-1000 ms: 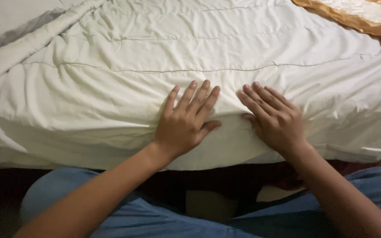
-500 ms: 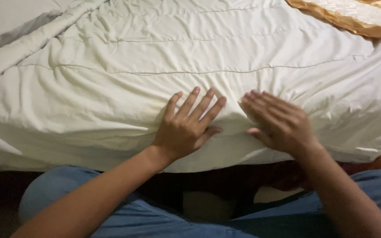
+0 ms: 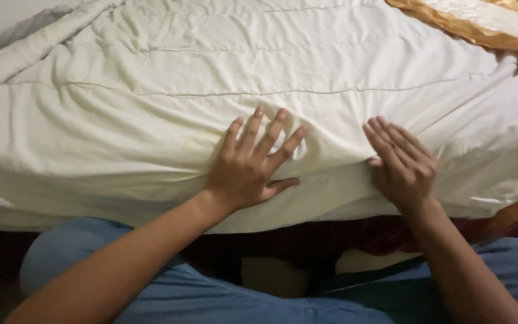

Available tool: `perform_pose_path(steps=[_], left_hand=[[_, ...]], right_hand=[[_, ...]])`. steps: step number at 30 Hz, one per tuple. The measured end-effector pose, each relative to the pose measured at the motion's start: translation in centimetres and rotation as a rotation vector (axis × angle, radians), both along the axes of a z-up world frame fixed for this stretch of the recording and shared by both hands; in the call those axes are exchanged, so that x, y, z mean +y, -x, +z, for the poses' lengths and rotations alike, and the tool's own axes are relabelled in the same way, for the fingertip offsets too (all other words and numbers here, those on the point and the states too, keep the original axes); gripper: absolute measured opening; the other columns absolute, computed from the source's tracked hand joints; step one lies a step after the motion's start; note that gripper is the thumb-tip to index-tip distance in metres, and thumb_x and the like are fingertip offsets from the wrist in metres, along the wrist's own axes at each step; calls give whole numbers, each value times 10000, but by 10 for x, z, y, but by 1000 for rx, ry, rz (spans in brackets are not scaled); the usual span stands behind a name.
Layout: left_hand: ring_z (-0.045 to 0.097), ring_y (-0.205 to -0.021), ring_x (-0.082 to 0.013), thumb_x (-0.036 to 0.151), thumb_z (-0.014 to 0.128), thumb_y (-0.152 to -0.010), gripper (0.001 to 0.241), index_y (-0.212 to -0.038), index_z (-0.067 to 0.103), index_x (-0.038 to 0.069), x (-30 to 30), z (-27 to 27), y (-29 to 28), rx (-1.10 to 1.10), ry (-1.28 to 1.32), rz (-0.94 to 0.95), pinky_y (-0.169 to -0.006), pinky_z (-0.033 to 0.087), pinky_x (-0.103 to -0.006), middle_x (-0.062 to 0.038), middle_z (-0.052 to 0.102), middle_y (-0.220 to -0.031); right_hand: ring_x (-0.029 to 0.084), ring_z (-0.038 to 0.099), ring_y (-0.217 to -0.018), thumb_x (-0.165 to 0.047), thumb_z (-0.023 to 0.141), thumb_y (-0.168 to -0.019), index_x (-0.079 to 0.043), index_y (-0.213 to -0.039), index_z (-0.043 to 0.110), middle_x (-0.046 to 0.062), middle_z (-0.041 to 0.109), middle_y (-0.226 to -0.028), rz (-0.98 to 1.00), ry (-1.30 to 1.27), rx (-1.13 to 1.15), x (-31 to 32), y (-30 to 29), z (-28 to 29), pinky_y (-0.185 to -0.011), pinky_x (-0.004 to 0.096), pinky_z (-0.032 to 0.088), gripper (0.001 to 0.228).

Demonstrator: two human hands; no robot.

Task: The person sits on the floor beside a bed and smooths a white bedsheet with a gold border using both hands. They repeatedly pat and flatten the fabric along the edges and center of the bed to remove wrinkles.

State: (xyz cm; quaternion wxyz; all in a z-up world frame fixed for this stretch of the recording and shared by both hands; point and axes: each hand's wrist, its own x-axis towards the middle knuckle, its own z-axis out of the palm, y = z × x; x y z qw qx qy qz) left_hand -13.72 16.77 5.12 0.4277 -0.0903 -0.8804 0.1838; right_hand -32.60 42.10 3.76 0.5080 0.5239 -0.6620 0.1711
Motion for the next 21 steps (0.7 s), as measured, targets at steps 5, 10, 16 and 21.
perform_pose_path(steps=[5, 10, 16, 21], left_hand=[[467, -1424, -423, 744, 646, -910, 895, -1611, 400, 245, 3, 1, 2, 2, -23, -11, -1116, 395, -606, -161, 446, -1595], [456, -1452, -396, 695, 646, -922, 856, -1611, 409, 245, 15, 2, 2, -30, -41, 30, -1140, 357, -626, -144, 433, -1613], [416, -1510, -395, 696, 619, -932, 844, -1619, 380, 269, 41, -4, 20, 5, -73, -52, -1174, 314, -656, -136, 370, -1666], [427, -1478, -414, 655, 593, -975, 798, -1627, 361, 258, 62, -8, 46, 9, -64, -93, -1157, 357, -626, -150, 391, -1649]], right_hand=[[296, 765, -1161, -466, 411, -1182, -50, -1284, 722, 126, 793, -1174, 134, 18, 43, 27, 13, -3, -1056, 435, 606, 529], [409, 625, -1315, -445, 491, -1211, 44, -1402, 654, 242, 673, -1337, -123, 201, -184, 93, 58, -11, -1188, 528, 488, 550], [495, 385, -1456, -499, 329, -1138, 43, -1457, 544, 292, 500, -1511, -70, 265, -287, 87, 40, 11, -1216, 628, 188, 665], [455, 365, -1543, -472, 427, -1117, 47, -1557, 511, 269, 467, -1612, -184, 171, -169, 101, 61, -15, -1280, 596, 182, 686]])
